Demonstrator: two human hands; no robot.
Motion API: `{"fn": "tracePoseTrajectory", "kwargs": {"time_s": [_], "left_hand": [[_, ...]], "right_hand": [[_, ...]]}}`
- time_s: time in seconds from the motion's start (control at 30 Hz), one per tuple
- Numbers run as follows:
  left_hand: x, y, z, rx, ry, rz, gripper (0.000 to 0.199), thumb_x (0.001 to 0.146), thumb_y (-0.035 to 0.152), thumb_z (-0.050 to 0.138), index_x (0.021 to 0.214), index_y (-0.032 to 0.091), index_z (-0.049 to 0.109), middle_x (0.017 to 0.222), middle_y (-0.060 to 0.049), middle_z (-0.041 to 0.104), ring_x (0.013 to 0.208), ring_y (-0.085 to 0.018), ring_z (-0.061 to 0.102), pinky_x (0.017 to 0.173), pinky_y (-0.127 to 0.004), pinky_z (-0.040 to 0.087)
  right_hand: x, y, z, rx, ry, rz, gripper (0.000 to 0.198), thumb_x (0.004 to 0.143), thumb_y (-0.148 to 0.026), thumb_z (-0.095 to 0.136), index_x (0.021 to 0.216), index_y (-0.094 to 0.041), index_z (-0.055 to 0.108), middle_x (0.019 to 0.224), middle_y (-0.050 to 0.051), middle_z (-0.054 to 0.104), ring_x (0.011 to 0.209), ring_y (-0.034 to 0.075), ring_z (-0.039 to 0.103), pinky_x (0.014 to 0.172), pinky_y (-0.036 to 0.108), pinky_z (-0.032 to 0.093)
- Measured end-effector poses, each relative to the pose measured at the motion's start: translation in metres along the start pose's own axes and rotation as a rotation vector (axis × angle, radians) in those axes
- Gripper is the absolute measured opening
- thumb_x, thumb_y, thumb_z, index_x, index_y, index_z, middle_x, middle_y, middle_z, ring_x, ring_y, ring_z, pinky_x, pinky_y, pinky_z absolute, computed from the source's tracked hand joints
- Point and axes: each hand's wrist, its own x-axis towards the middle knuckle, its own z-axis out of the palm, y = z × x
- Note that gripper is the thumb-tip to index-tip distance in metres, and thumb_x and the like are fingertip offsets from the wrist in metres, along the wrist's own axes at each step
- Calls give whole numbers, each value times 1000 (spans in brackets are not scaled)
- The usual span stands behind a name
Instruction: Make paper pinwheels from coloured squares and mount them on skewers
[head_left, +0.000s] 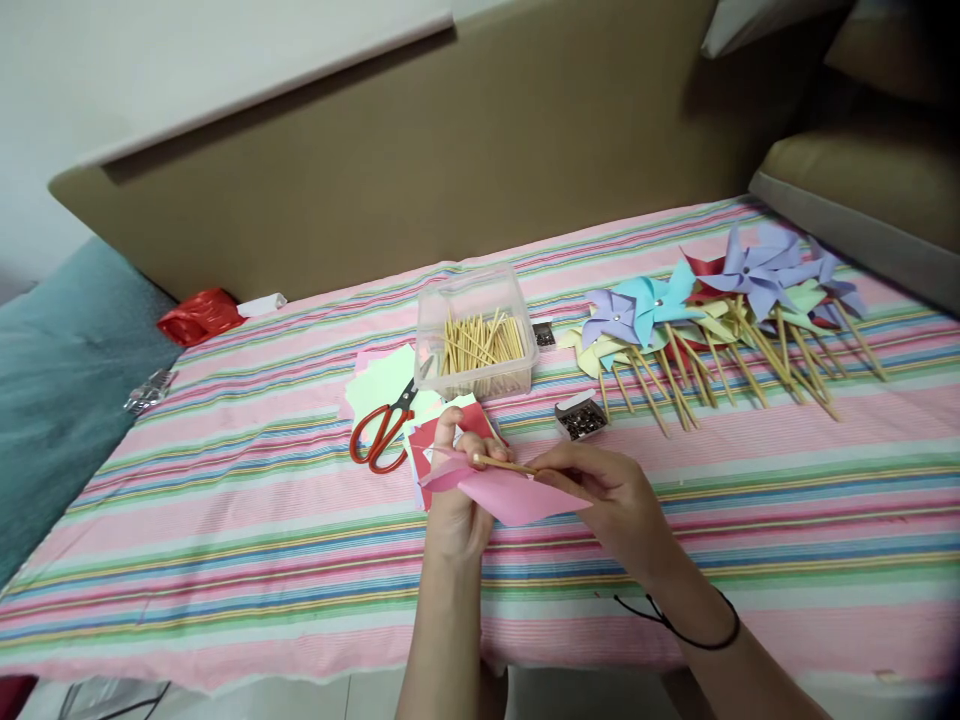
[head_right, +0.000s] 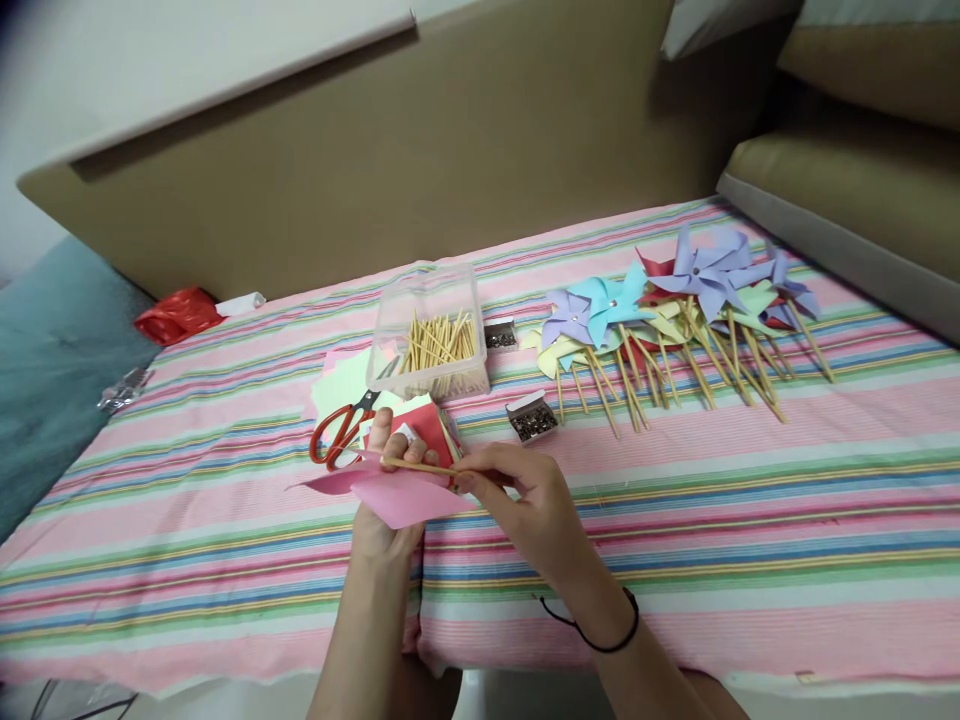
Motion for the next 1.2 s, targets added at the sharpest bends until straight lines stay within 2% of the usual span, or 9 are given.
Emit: {"fn": "tracePoseTrajectory", "kwargs": {"time_s": [0.4, 0.6, 0.87, 1.07, 1.2], "left_hand": [[2, 3, 4, -32, -43, -16, 52, 53, 24, 92, 95, 26, 61, 55, 12, 56, 55, -5, 60, 65, -17, 50], [1, 0, 4, -56, -1, -5, 53, 55, 21, 90, 98, 26, 60, 54, 13, 54, 54, -4, 61, 63, -15, 49], [0, 4, 11, -86, 28, -39, 48, 51, 21, 92, 88, 24, 62, 51, 14, 54, 49, -2, 56, 60, -14, 48], [0, 1, 7, -75, 31, -28, 52, 51, 22, 92, 94, 26, 63, 56, 11, 57, 61, -5, 62, 67, -16, 49], [0, 2, 8, -84, 49, -13, 54, 51, 28, 92, 96, 25, 63, 57, 10, 55, 64, -6, 61, 67, -16, 49]], "right_hand": [[0, -3, -2, -56, 51, -77, 8, 82, -25, 69, 82, -23, 76, 80, 5, 75, 76, 21, 68, 64, 31, 53], [0, -5, -2, -138, 75, -191, 9, 83, -22, 68, 84, -24, 76, 79, 4, 76, 76, 21, 69, 66, 33, 53], [0, -5, -2, -185, 77, -234, 10, 84, -20, 68, 84, -24, 76, 78, 4, 75, 72, 20, 68, 65, 32, 53], [-1, -10, -2, -133, 115, -200, 14, 84, -18, 65, 86, -25, 76, 79, 3, 75, 74, 19, 68, 62, 30, 52], [-1, -6, -6, 4, 206, -65, 8, 85, -24, 64, 86, -25, 72, 76, 1, 72, 68, 16, 65, 61, 28, 52]]}}
